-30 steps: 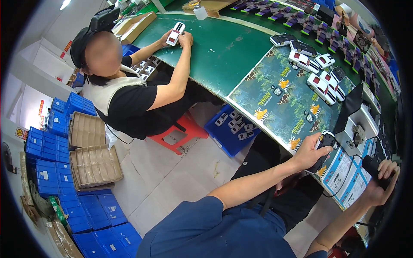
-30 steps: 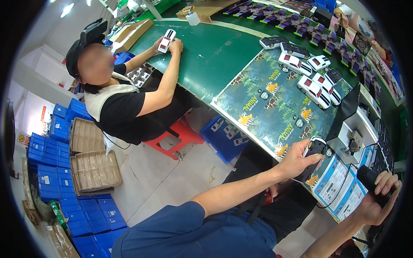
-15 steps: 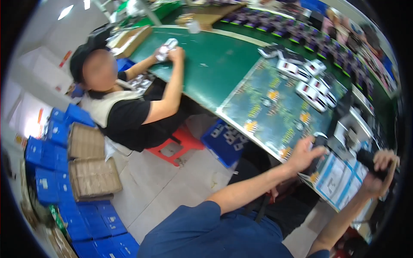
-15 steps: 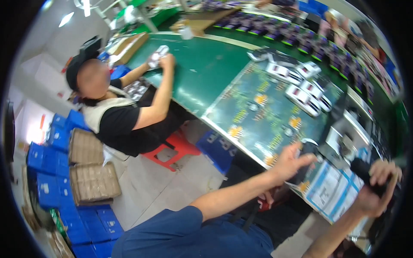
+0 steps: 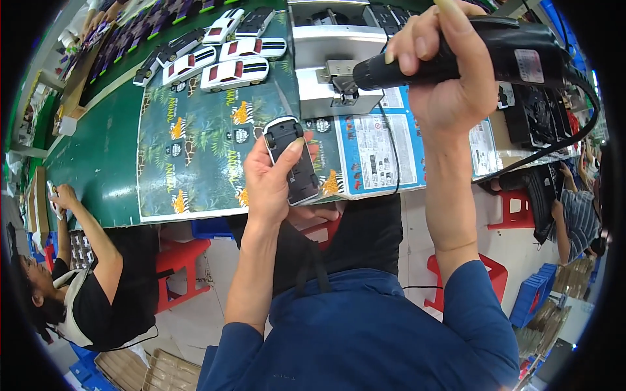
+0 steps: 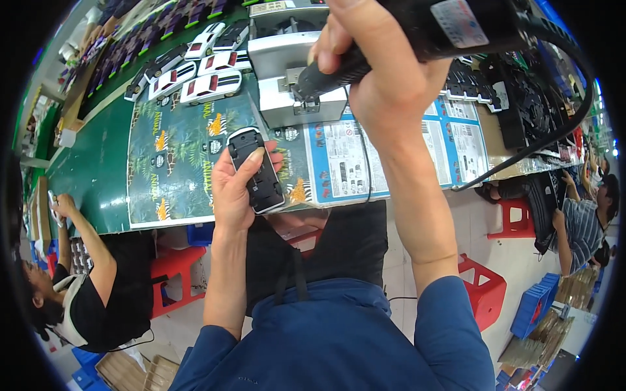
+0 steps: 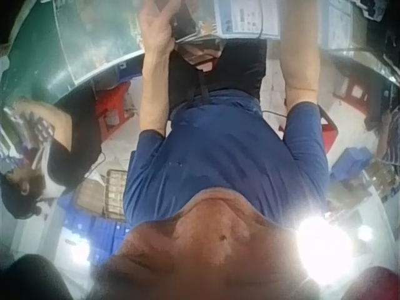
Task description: The person assembles toy cars by fitting bases onto car bodies and driving screws into their undersides using an electric screwdriver, then placing the assembled cars on the workbench.
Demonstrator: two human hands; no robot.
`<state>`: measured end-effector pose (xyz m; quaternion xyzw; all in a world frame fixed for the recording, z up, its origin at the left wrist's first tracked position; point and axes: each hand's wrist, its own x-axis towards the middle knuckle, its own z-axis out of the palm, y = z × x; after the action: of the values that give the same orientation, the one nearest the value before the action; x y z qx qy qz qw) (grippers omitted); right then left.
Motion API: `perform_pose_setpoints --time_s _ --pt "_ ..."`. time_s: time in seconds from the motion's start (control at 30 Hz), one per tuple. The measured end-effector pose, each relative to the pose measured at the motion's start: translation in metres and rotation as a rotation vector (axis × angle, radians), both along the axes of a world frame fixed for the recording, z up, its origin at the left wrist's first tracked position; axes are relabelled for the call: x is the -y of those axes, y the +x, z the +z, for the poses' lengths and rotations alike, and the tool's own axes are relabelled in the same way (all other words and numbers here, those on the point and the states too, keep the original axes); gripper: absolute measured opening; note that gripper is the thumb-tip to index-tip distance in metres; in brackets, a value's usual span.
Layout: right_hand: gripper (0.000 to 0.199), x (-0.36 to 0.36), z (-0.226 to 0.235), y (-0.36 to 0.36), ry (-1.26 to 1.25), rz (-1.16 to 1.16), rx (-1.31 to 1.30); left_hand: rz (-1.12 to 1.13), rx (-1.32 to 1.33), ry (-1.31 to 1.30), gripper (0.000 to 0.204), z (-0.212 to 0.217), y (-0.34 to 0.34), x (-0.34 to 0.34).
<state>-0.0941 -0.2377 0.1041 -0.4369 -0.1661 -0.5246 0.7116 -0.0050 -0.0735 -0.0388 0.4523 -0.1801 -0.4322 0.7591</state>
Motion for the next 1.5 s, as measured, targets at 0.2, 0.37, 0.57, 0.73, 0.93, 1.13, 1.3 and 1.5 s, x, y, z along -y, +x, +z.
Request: perform_pose_setpoints --time_s 0.2,0.37,0.57,0.73,0.93,1.13,1.3,1.5 --pt "0.016 -0.023 -0.002 -0.007 0.010 -0.529 -0.450 -0.002 0.022 0.017 0.023 0.003 -0.002 -0.003" --pt "0.013 -0.026 -0.001 0.003 -0.074 -0.580 -0.522 0.001 0.032 0.027 0.021 0.004 0.001 -0.003" --pt "0.022 -0.018 0.007 0.008 -0.185 -0.505 -0.577 0.031 0.019 0.027 0.021 0.007 0.003 -0.002" --pt "0.026 -0.007 -0.030 -0.020 -0.121 -0.186 -0.442 0.026 -0.008 0.033 0.024 0.003 0.001 -0.001" --pt "0.026 -0.042 -0.029 -0.014 -0.144 -0.109 -0.192 0.019 -0.011 0.021 0.019 0.008 0.000 0.000" --pt "0.018 -0.059 -0.038 0.000 -0.130 -0.250 -0.320 0.035 -0.004 0.014 0.018 0.009 -0.002 -0.001" --pt "0.008 -0.071 -0.040 0.003 -0.187 -0.352 -0.433 0.051 0.042 0.032 0.019 0.009 -0.006 -0.002" --pt "0.009 -0.061 -0.047 0.008 -0.366 -0.308 -0.407 0.018 0.015 0.061 0.018 0.009 -0.001 -0.003"
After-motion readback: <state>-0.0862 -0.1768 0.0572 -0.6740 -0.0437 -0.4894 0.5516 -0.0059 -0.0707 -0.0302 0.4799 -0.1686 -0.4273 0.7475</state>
